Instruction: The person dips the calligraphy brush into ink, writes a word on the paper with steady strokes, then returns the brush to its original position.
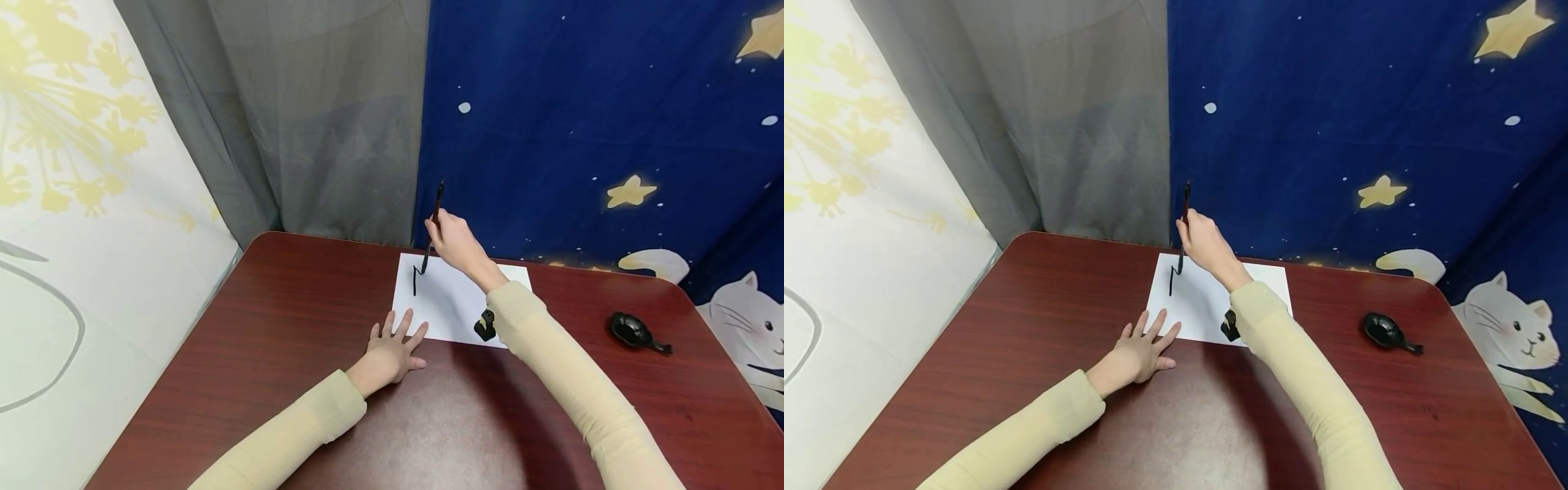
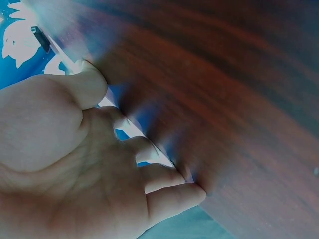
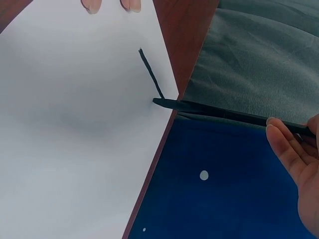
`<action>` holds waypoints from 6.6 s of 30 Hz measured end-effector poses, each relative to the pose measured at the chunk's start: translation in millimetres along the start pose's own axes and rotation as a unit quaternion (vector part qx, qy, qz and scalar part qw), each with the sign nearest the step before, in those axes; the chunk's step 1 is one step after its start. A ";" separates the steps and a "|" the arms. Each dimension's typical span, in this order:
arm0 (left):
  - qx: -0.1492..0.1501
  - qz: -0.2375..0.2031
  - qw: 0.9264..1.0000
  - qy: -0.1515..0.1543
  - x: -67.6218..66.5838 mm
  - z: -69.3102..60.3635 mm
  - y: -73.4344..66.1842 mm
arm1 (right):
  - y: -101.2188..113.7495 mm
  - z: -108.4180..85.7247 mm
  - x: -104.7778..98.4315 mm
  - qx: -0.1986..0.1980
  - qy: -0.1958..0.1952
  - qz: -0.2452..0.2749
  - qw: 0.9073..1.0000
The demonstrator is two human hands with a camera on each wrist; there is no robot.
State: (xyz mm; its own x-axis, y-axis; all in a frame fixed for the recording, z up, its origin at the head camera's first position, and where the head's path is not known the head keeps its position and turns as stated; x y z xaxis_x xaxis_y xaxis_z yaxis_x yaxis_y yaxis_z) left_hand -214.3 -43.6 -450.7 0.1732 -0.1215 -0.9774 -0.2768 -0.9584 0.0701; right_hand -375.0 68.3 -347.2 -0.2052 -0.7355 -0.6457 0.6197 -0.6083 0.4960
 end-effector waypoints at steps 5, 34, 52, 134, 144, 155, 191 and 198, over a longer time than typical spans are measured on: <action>0.002 0.002 1.000 0.010 4.2 3.4 0.7 | 0.4 -0.7 -1.2 -0.003 0.001 0.002 1.000; 0.002 0.002 1.000 0.003 2.1 3.4 0.9 | 1.6 -2.4 -3.5 0.006 0.005 -0.011 1.000; 0.002 0.001 1.000 -0.008 -1.4 0.1 0.4 | 0.5 -5.9 -6.6 0.011 0.006 -0.011 1.000; 0.006 0.005 1.000 -0.003 -2.0 -2.3 -0.2 | -4.4 -11.2 -13.4 0.043 0.023 -0.011 0.999; 0.009 0.014 1.000 -0.006 0.6 -0.3 0.2 | -5.0 -12.2 -15.6 0.038 0.014 0.001 0.999; 0.009 0.016 1.000 -0.002 1.3 -0.3 -0.6 | -9.0 -12.0 -16.2 0.027 -0.001 -0.004 1.000; 0.004 0.012 1.000 0.003 6.9 4.9 0.0 | -13.7 -13.3 -18.2 0.005 -0.034 -0.022 0.999; 0.008 0.017 1.000 0.010 7.9 5.4 0.1 | -15.5 -13.1 -17.5 0.003 -0.042 -0.028 0.999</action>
State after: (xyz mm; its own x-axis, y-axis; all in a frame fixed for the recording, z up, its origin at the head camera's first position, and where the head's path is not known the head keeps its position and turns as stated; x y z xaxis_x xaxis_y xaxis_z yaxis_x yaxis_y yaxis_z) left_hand -218.0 -43.3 -459.5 0.1820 -0.1585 -0.9704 -0.2973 -0.9496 0.0994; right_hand -371.2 94.5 -351.2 -0.3023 -0.7225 -0.6218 0.6008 -0.6508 0.4641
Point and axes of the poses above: each hand's wrist, its own z-axis towards the middle knuckle, its own x-axis out of the palm, y = z × x, the point moved 4 cm from there along z, towards the middle knuckle, and after that the axes turned 14 degrees about -y, right-handed, at the moved point
